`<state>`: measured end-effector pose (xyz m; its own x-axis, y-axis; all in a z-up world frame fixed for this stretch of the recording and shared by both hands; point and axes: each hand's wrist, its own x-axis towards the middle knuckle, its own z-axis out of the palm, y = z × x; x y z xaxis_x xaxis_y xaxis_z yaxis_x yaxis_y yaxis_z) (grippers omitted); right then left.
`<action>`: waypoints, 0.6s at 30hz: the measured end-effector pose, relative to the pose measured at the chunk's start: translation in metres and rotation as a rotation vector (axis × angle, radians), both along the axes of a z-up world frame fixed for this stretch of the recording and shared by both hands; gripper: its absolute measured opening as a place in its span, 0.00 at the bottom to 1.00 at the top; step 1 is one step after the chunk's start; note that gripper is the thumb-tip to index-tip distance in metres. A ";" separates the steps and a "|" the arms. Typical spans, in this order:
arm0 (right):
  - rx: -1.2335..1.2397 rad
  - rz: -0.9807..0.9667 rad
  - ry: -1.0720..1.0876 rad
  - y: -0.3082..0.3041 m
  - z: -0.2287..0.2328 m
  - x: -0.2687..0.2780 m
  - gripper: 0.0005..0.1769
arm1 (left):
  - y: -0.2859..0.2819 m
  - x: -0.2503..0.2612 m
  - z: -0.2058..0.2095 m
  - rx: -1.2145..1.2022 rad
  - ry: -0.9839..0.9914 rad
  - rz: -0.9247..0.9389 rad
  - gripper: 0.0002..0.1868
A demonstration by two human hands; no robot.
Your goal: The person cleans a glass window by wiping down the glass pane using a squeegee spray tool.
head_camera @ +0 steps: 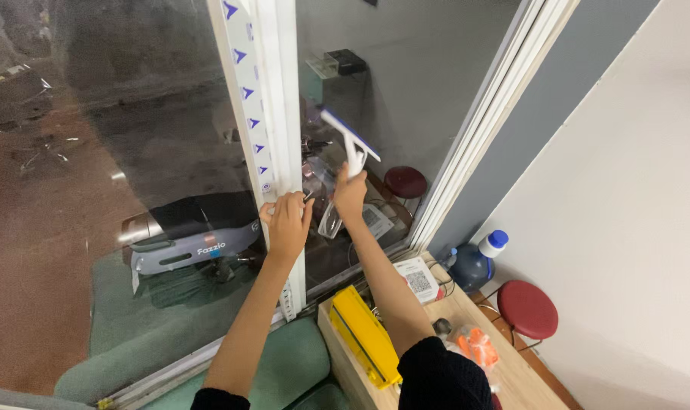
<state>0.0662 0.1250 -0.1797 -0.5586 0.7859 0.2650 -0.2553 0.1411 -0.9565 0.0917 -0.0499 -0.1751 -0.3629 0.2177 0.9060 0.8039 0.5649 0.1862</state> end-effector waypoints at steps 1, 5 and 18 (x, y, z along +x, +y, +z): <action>0.094 -0.016 -0.087 -0.008 -0.007 0.006 0.25 | -0.005 0.003 -0.002 -0.004 -0.001 -0.002 0.12; 0.249 -0.046 -0.240 -0.022 -0.037 0.021 0.26 | -0.021 0.009 -0.013 -0.029 -0.007 -0.024 0.14; 0.520 -0.099 -0.492 0.008 -0.092 0.030 0.25 | -0.044 0.026 -0.044 -0.044 -0.068 -0.086 0.16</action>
